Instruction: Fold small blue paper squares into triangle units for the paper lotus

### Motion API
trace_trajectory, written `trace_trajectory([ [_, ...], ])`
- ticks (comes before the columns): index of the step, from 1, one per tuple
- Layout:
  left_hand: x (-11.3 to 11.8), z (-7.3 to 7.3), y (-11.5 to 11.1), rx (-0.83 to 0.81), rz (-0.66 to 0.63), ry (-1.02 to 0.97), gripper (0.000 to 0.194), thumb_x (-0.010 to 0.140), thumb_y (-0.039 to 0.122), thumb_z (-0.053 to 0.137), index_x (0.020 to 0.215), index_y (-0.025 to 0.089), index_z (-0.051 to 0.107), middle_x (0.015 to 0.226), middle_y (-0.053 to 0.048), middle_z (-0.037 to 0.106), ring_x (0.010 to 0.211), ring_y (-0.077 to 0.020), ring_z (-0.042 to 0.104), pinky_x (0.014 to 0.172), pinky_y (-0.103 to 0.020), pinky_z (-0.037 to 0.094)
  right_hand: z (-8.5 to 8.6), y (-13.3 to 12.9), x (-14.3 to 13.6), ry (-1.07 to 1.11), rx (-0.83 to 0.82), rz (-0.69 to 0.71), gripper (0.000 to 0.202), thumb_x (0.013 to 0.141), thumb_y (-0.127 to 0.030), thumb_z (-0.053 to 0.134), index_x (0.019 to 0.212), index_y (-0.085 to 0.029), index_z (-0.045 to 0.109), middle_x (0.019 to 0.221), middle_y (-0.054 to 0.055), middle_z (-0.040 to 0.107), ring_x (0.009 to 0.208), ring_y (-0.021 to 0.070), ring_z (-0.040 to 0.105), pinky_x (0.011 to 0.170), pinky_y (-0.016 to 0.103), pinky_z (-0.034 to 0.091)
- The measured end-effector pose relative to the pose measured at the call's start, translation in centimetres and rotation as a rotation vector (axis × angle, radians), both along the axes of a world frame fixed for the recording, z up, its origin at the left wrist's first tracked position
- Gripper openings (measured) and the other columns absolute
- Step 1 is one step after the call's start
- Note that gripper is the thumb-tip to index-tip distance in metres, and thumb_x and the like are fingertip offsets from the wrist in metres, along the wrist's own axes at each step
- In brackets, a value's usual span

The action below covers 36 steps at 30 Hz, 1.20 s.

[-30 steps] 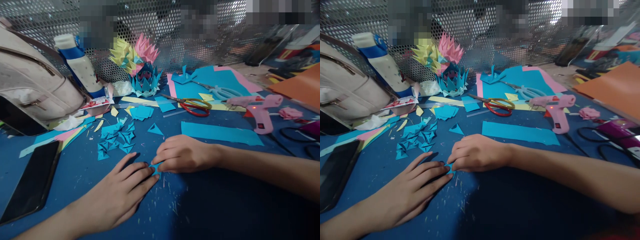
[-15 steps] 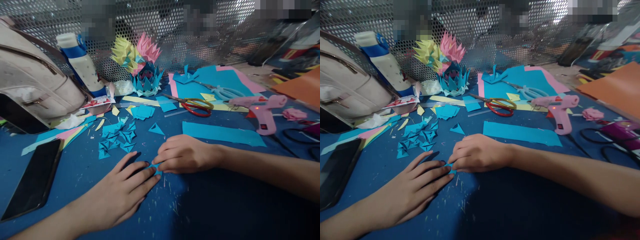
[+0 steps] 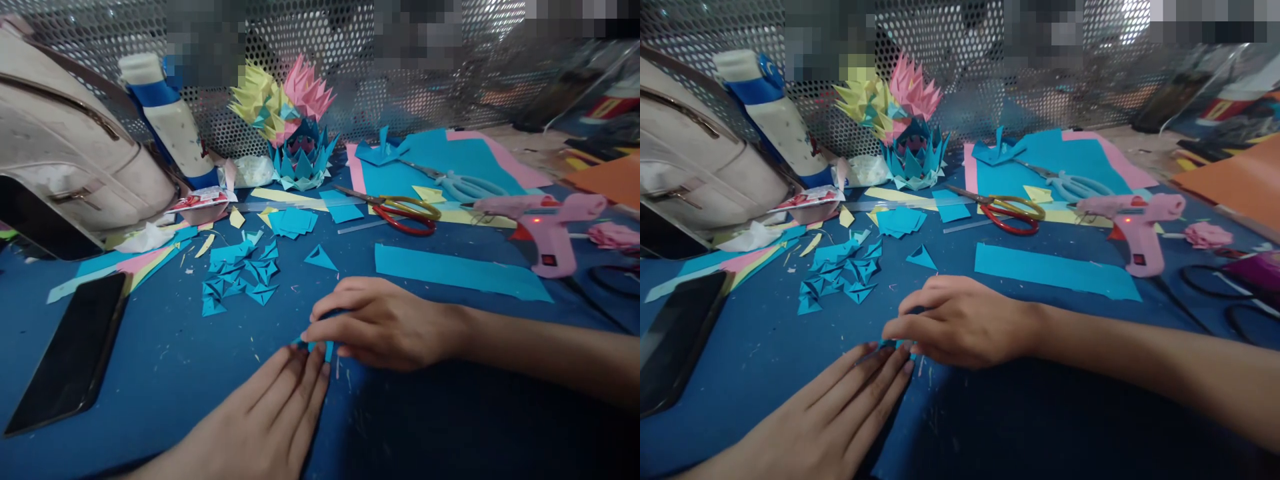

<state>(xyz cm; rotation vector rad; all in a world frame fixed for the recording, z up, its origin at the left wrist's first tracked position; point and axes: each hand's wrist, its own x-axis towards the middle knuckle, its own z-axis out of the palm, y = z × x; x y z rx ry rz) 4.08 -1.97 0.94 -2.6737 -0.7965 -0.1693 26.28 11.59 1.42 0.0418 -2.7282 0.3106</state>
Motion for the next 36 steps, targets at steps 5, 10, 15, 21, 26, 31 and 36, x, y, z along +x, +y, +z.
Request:
trace_trajectory([
  [5, 0.5, -0.4, -0.5, 0.041, 0.037, -0.008, 0.043, 0.098, 0.019, 0.035, 0.129, 0.007, 0.061, 0.128, -0.010, 0.067, 0.119, -0.0251, 0.058, 0.106, -0.039, 0.033, 0.0, -0.1, -0.6, -0.065, -0.089, 0.027, 0.034, 0.106, -0.025, 0.033, 0.129, -0.010, 0.054, 0.108, 0.011, 0.069, 0.110, 0.0153, 0.060, 0.093, 0.029, 0.041],
  [10, 0.5, -0.6, -0.7, 0.042, 0.038, 0.014, 0.043, 0.098, 0.018, 0.034, 0.130, 0.006, 0.061, 0.127, -0.010, 0.067, 0.118, -0.0254, 0.059, 0.108, -0.040, 0.032, -0.3, -0.6, -1.2, -0.143, -0.129, 0.053, 0.036, 0.105, -0.028, 0.039, 0.136, -0.009, 0.048, 0.117, 0.011, 0.067, 0.114, 0.0162, 0.058, 0.096, 0.031, 0.039],
  [15, 0.4, -0.7, -0.6, 0.052, 0.047, -0.024, 0.043, 0.097, 0.018, 0.035, 0.130, 0.005, 0.060, 0.128, -0.013, 0.066, 0.119, -0.0266, 0.058, 0.109, -0.041, 0.030, -0.2, -0.3, -1.1, -0.111, -0.120, 0.040, 0.033, 0.107, -0.027, 0.034, 0.131, -0.012, 0.050, 0.119, 0.011, 0.068, 0.116, 0.0160, 0.058, 0.097, 0.033, 0.039],
  [21, 0.4, -0.2, -0.6, 0.041, 0.029, 0.015, 0.044, 0.097, 0.023, 0.038, 0.131, 0.005, 0.059, 0.134, -0.016, 0.062, 0.123, -0.0294, 0.055, 0.108, -0.042, 0.028, 1.7, 0.7, 0.2, -0.221, 0.020, 0.009, 0.028, 0.103, -0.018, 0.035, 0.118, -0.017, 0.058, 0.116, 0.007, 0.069, 0.113, 0.0176, 0.060, 0.100, 0.038, 0.041],
  [26, 0.1, -0.2, -0.7, 0.018, 0.008, 0.045, 0.058, 0.099, 0.044, 0.046, 0.136, 0.001, 0.053, 0.141, -0.023, 0.054, 0.128, -0.0341, 0.050, 0.110, -0.044, 0.026, 3.5, 0.6, 1.3, -0.311, 0.119, -0.104, 0.023, 0.095, -0.012, 0.044, 0.102, -0.020, 0.065, 0.105, 0.006, 0.072, 0.100, 0.0209, 0.066, 0.105, 0.042, 0.039],
  [31, 0.0, -0.3, -0.5, 0.018, 0.003, 0.002, 0.077, 0.098, 0.067, 0.033, 0.134, 0.002, 0.056, 0.140, -0.022, 0.055, 0.129, -0.0331, 0.049, 0.109, -0.043, 0.028, 4.0, 0.4, 1.7, -0.287, 0.097, -0.146, 0.028, 0.090, -0.008, 0.047, 0.106, -0.019, 0.066, 0.103, 0.007, 0.073, 0.093, 0.0208, 0.066, 0.096, 0.039, 0.043],
  [36, 0.1, 0.5, -0.5, -0.023, -0.013, -0.009, 0.068, 0.101, 0.062, 0.034, 0.133, 0.008, 0.058, 0.140, -0.013, 0.058, 0.119, -0.0300, 0.056, 0.103, -0.041, 0.035, 3.0, 0.4, 0.8, -0.195, 0.098, -0.206, 0.025, 0.101, -0.024, 0.042, 0.114, -0.018, 0.063, 0.099, 0.007, 0.070, 0.093, 0.0206, 0.061, 0.082, 0.035, 0.043],
])
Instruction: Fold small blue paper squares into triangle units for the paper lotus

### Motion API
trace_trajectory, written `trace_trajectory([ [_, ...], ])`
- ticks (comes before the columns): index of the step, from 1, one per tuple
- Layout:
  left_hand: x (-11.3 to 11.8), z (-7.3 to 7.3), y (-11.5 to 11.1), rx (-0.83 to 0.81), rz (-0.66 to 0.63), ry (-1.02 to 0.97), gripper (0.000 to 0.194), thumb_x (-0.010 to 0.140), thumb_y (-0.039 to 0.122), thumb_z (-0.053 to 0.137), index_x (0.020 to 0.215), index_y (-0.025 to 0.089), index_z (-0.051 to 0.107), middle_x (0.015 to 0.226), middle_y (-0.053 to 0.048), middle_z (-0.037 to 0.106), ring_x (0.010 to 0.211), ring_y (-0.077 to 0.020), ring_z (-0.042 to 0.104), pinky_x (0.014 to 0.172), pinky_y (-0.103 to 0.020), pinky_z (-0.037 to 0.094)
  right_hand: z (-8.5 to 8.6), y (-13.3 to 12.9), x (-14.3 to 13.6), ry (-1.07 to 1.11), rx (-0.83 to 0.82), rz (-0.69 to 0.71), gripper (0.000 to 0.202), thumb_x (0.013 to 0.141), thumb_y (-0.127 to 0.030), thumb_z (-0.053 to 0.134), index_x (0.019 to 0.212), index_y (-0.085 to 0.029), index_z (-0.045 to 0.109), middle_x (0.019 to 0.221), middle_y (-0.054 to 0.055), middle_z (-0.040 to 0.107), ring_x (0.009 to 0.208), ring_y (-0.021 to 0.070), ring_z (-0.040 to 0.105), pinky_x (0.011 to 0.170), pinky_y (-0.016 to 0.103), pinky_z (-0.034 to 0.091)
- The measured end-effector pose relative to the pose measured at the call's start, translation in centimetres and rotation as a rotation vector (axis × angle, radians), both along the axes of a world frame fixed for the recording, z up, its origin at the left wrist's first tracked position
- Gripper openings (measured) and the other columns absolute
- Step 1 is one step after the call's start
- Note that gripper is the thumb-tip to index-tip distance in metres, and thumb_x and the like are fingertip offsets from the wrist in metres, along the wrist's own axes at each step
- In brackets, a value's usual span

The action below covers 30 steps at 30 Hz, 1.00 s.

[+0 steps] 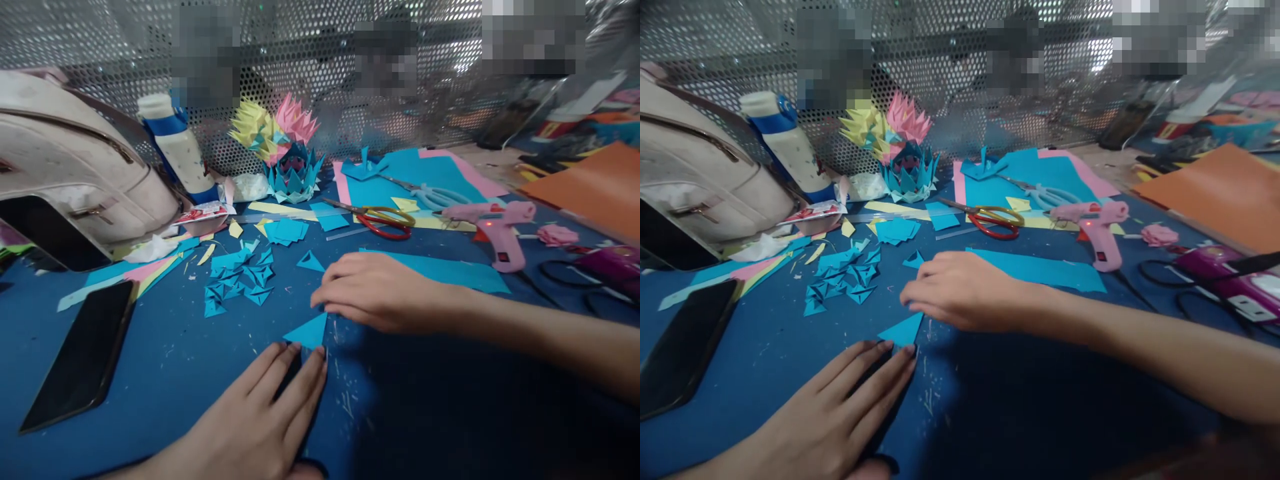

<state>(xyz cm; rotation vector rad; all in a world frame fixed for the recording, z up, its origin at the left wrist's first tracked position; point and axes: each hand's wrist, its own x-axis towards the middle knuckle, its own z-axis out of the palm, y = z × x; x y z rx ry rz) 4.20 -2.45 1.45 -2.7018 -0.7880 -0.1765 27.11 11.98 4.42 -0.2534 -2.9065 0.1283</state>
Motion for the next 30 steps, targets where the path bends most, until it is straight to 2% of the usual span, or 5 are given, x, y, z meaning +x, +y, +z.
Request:
trace_trajectory([
  [5, 0.1, -0.1, -0.3, -0.032, -0.032, -0.100, 0.044, 0.102, 0.047, 0.046, 0.129, 0.016, 0.062, 0.136, -0.002, 0.060, 0.119, -0.0206, 0.054, 0.105, -0.034, 0.038, -1.8, -0.1, -0.9, -0.035, -0.063, 0.132, 0.034, 0.100, -0.045, 0.048, 0.113, -0.015, 0.061, 0.104, 0.009, 0.064, 0.095, 0.0201, 0.055, 0.080, 0.031, 0.041],
  [10, -0.1, 0.0, -0.2, -0.053, 0.001, -0.132, 0.045, 0.102, 0.044, 0.045, 0.132, 0.014, 0.059, 0.135, -0.007, 0.061, 0.119, -0.0244, 0.056, 0.104, -0.036, 0.040, -2.8, 0.0, -1.2, 0.033, -0.107, 0.121, 0.030, 0.102, -0.041, 0.046, 0.103, -0.016, 0.062, 0.100, 0.007, 0.064, 0.089, 0.0171, 0.053, 0.080, 0.029, 0.042],
  [18, -0.2, -0.1, 0.1, -0.113, 0.037, -0.236, 0.040, 0.105, 0.033, 0.036, 0.131, 0.012, 0.057, 0.120, -0.010, 0.066, 0.106, -0.0233, 0.058, 0.099, -0.039, 0.042, -3.0, -0.5, -1.2, 0.124, -0.437, -0.140, 0.018, 0.095, -0.030, 0.058, 0.085, -0.016, 0.062, 0.078, 0.001, 0.060, 0.076, 0.0129, 0.053, 0.066, 0.023, 0.038],
  [22, -0.4, -0.6, 0.3, -0.119, 0.157, -0.374, 0.038, 0.100, 0.023, 0.037, 0.133, 0.010, 0.052, 0.111, -0.013, 0.060, 0.101, -0.0259, 0.054, 0.091, -0.043, 0.046, -2.7, -0.6, -1.2, 0.132, -0.461, -0.140, 0.013, 0.092, -0.027, 0.059, 0.088, -0.016, 0.063, 0.074, 0.000, 0.058, 0.075, 0.0126, 0.053, 0.066, 0.023, 0.038],
  [30, -0.7, -0.3, 1.0, -0.370, 0.302, -0.339, 0.045, 0.099, 0.022, 0.043, 0.144, 0.025, 0.045, 0.105, -0.010, 0.052, 0.092, -0.0258, 0.049, 0.081, -0.045, 0.046, -2.1, -1.4, -1.3, 0.137, -0.590, -0.258, 0.016, 0.092, -0.032, 0.060, 0.090, -0.015, 0.061, 0.070, -0.003, 0.053, 0.063, 0.0094, 0.048, 0.056, 0.021, 0.032],
])
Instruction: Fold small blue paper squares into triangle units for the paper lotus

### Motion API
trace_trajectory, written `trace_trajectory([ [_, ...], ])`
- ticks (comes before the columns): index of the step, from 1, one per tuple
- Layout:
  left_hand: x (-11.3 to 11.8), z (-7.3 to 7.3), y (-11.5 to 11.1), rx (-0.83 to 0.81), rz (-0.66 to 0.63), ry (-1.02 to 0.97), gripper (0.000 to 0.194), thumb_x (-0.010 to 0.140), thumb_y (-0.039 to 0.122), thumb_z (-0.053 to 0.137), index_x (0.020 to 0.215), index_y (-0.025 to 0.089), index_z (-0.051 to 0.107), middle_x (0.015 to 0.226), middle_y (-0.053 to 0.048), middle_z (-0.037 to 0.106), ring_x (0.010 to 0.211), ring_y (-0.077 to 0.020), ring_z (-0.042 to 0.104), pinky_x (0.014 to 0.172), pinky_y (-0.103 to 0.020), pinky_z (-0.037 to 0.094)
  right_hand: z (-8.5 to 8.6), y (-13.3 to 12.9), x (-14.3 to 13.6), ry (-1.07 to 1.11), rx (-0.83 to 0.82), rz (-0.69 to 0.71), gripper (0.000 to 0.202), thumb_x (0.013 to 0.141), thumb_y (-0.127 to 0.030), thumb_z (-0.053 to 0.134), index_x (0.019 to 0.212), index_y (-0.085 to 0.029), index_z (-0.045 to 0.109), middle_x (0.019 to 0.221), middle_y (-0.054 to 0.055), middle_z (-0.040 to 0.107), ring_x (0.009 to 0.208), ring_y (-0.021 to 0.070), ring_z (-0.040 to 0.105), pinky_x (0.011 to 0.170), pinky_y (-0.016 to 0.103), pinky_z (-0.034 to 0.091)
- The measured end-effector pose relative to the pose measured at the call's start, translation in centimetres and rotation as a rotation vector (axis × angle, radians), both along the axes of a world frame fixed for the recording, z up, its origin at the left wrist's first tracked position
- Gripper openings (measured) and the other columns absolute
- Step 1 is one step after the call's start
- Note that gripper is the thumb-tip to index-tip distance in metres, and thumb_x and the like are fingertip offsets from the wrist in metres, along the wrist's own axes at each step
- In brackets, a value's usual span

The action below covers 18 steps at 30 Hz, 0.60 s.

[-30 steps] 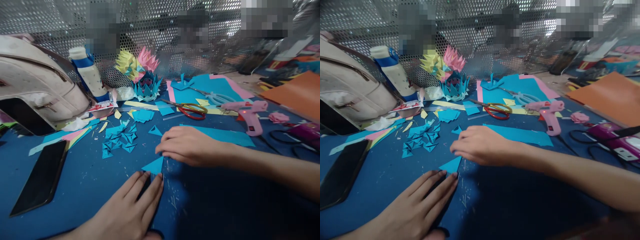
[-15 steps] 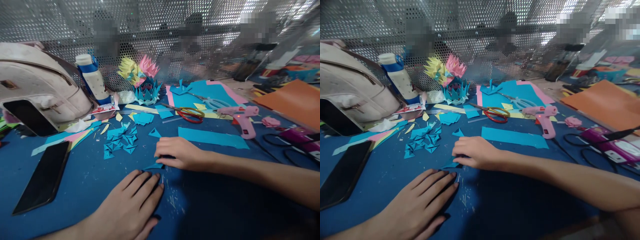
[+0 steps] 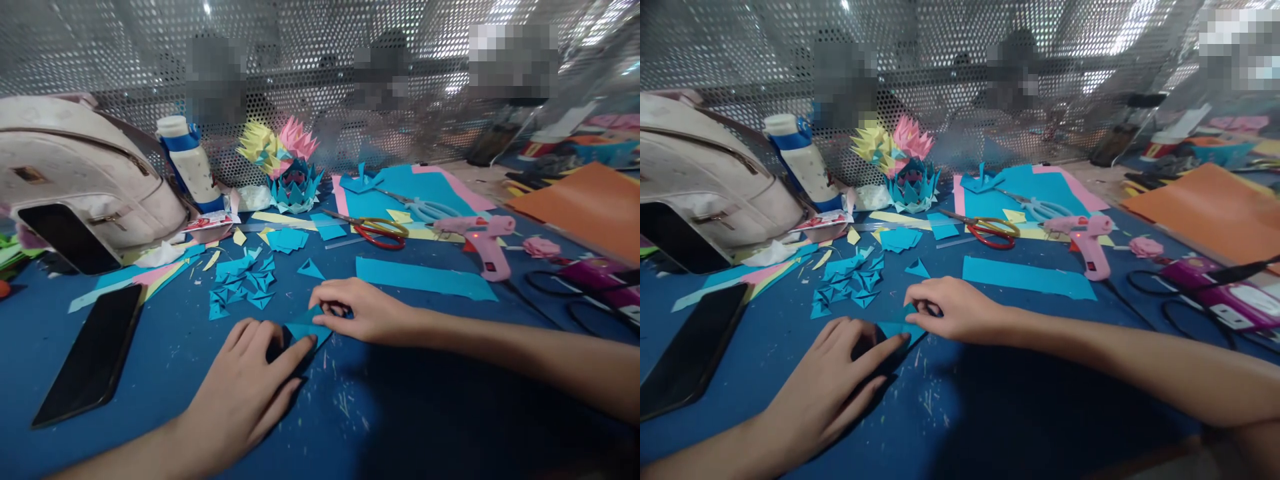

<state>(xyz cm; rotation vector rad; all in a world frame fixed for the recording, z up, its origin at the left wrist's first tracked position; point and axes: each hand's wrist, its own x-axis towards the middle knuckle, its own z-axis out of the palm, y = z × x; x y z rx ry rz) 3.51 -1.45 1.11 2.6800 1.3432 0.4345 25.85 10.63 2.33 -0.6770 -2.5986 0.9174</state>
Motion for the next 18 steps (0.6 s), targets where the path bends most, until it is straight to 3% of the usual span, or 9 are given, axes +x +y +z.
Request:
trace_trajectory([
  [4, -0.5, 0.0, 0.3, -0.090, -0.038, -0.154, 0.046, 0.100, 0.018, 0.041, 0.145, 0.028, 0.042, 0.122, -0.010, 0.054, 0.110, -0.0267, 0.050, 0.099, -0.053, 0.039, 0.3, 0.1, -0.1, 0.020, -0.191, -0.030, 0.023, 0.091, -0.038, 0.060, 0.087, -0.015, 0.059, 0.063, -0.005, 0.046, 0.058, 0.0090, 0.044, 0.053, 0.021, 0.031],
  [7, -0.9, 0.1, 0.7, -0.192, -0.082, -0.383, 0.045, 0.101, 0.016, 0.042, 0.143, 0.031, 0.043, 0.125, -0.004, 0.060, 0.118, -0.0195, 0.053, 0.109, -0.043, 0.036, 0.6, 0.1, -0.2, 0.008, -0.320, -0.012, 0.022, 0.090, -0.036, 0.059, 0.084, -0.015, 0.058, 0.063, -0.005, 0.049, 0.060, 0.0099, 0.045, 0.055, 0.021, 0.034],
  [10, -1.0, 0.2, 1.1, -0.222, -0.045, -0.548, 0.038, 0.100, 0.017, 0.048, 0.135, 0.033, 0.053, 0.123, 0.001, 0.066, 0.117, -0.0146, 0.057, 0.100, -0.029, 0.045, 0.7, -0.2, -0.2, -0.043, -0.319, 0.072, 0.019, 0.087, -0.029, 0.062, 0.075, -0.016, 0.056, 0.064, -0.004, 0.052, 0.062, 0.0097, 0.047, 0.058, 0.022, 0.035],
  [14, -0.7, 0.1, 1.6, -0.245, -0.007, -0.646, 0.024, 0.098, 0.015, 0.054, 0.113, 0.027, 0.067, 0.105, 0.002, 0.071, 0.098, -0.0105, 0.065, 0.085, -0.020, 0.049, 0.7, -1.1, -0.4, -0.095, -0.158, 0.180, 0.020, 0.087, -0.028, 0.067, 0.074, -0.016, 0.060, 0.071, -0.002, 0.055, 0.073, 0.0113, 0.051, 0.066, 0.023, 0.035],
  [18, -0.4, -0.6, 2.0, -0.251, 0.005, -0.619, 0.019, 0.096, 0.012, 0.056, 0.097, 0.025, 0.070, 0.091, 0.005, 0.072, 0.086, -0.0094, 0.065, 0.078, -0.020, 0.048, 0.6, -1.6, -0.7, -0.109, -0.084, 0.111, 0.016, 0.092, -0.028, 0.064, 0.080, -0.017, 0.062, 0.077, -0.001, 0.062, 0.078, 0.0129, 0.051, 0.073, 0.026, 0.036],
])
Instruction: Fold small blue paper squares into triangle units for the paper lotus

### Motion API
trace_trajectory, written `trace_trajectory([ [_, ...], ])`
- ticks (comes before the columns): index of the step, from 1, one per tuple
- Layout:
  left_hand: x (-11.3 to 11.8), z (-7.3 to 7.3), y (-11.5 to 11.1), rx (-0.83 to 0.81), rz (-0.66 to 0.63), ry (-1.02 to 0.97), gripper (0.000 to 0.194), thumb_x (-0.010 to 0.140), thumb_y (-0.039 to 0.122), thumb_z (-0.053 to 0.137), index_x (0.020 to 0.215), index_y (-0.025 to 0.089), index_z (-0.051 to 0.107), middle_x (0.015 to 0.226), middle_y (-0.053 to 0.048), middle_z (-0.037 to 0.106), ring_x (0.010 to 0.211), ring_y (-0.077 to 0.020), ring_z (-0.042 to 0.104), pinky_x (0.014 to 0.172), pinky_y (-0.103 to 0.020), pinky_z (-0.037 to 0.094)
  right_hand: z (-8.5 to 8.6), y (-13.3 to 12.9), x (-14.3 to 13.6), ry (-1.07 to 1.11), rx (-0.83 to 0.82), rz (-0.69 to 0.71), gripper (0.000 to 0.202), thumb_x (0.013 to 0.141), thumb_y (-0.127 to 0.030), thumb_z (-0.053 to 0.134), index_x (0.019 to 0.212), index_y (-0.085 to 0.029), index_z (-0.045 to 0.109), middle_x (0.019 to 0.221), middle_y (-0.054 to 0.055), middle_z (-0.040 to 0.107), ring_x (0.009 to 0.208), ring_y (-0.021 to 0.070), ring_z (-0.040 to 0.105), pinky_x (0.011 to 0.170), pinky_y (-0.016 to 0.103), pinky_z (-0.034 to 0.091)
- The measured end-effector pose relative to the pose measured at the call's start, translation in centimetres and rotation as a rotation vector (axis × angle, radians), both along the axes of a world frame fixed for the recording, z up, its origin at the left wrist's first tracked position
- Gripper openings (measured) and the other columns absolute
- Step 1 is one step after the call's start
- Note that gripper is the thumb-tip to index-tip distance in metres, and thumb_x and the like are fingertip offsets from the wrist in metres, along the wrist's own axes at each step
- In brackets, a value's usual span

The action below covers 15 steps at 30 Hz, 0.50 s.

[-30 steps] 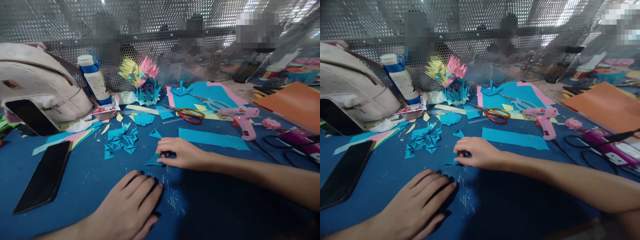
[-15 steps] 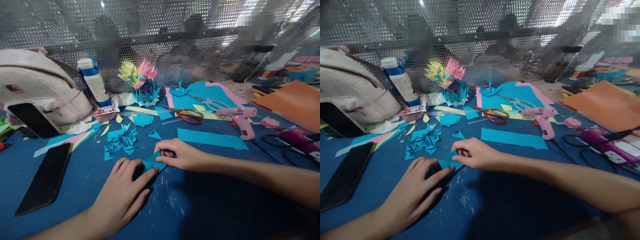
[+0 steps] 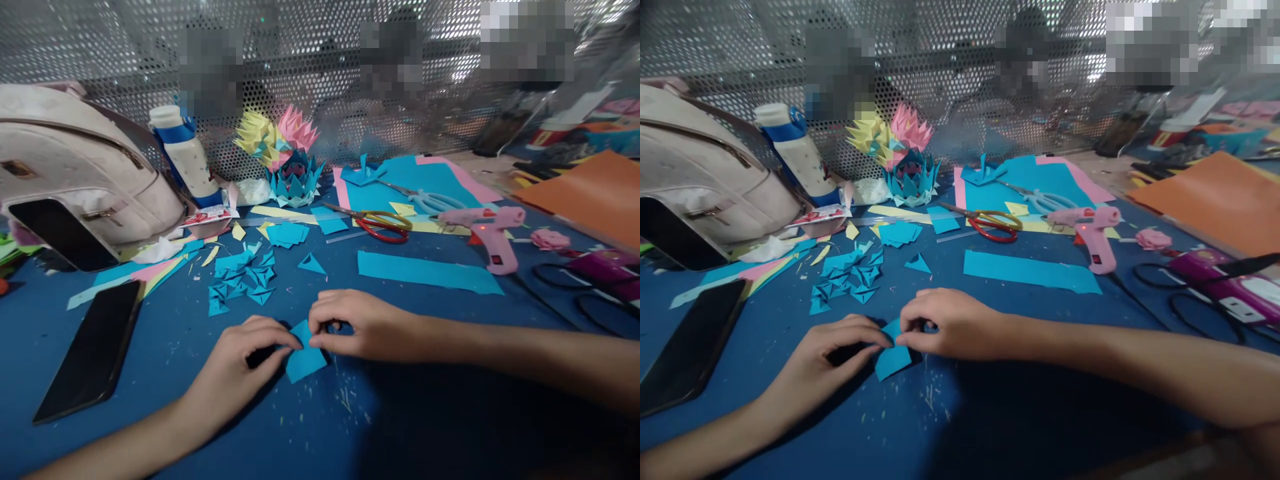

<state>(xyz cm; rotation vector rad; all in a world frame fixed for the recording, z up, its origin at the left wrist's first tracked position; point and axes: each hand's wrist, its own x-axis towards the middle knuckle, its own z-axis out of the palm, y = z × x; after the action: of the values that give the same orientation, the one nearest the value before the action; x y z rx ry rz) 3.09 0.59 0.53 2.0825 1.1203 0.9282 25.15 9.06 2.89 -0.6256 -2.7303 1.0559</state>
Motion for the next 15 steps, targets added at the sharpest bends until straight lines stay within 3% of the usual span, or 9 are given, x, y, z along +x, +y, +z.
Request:
trace_trajectory([
  [4, 0.0, -0.4, 0.1, 0.004, 0.015, 0.048, 0.016, 0.093, 0.010, 0.059, 0.099, 0.024, 0.065, 0.092, 0.004, 0.069, 0.087, -0.0121, 0.063, 0.077, -0.024, 0.047, -0.5, 0.3, -0.2, -0.009, 0.087, -0.074, 0.011, 0.089, -0.025, 0.067, 0.084, -0.018, 0.061, 0.082, -0.002, 0.064, 0.080, 0.0140, 0.052, 0.077, 0.028, 0.036],
  [7, -0.2, -0.4, 0.0, 0.007, 0.071, 0.088, 0.029, 0.090, 0.008, 0.062, 0.113, 0.023, 0.056, 0.096, 0.001, 0.065, 0.086, -0.0139, 0.060, 0.074, -0.025, 0.047, -1.0, 0.6, -0.1, -0.007, 0.142, -0.063, 0.009, 0.085, -0.020, 0.070, 0.085, -0.018, 0.060, 0.082, -0.002, 0.063, 0.080, 0.0141, 0.052, 0.075, 0.027, 0.036],
  [10, -0.2, -0.4, 0.0, 0.022, 0.088, 0.118, 0.036, 0.089, 0.008, 0.063, 0.119, 0.023, 0.053, 0.092, 0.002, 0.062, 0.083, -0.0146, 0.058, 0.071, -0.026, 0.046, -1.5, 0.8, 0.0, 0.030, 0.231, 0.000, 0.009, 0.087, -0.018, 0.068, 0.083, -0.018, 0.060, 0.081, -0.001, 0.062, 0.081, 0.0148, 0.051, 0.074, 0.027, 0.036],
  [15, -0.5, -0.1, -0.2, 0.104, -0.025, 0.169, 0.015, 0.097, 0.010, 0.056, 0.106, 0.022, 0.060, 0.098, 0.001, 0.065, 0.092, -0.0146, 0.058, 0.083, -0.030, 0.043, -1.8, 1.6, 0.4, 0.161, 0.471, 0.230, 0.011, 0.098, -0.022, 0.053, 0.093, -0.018, 0.062, 0.094, 0.003, 0.067, 0.090, 0.0152, 0.054, 0.082, 0.030, 0.038],
])
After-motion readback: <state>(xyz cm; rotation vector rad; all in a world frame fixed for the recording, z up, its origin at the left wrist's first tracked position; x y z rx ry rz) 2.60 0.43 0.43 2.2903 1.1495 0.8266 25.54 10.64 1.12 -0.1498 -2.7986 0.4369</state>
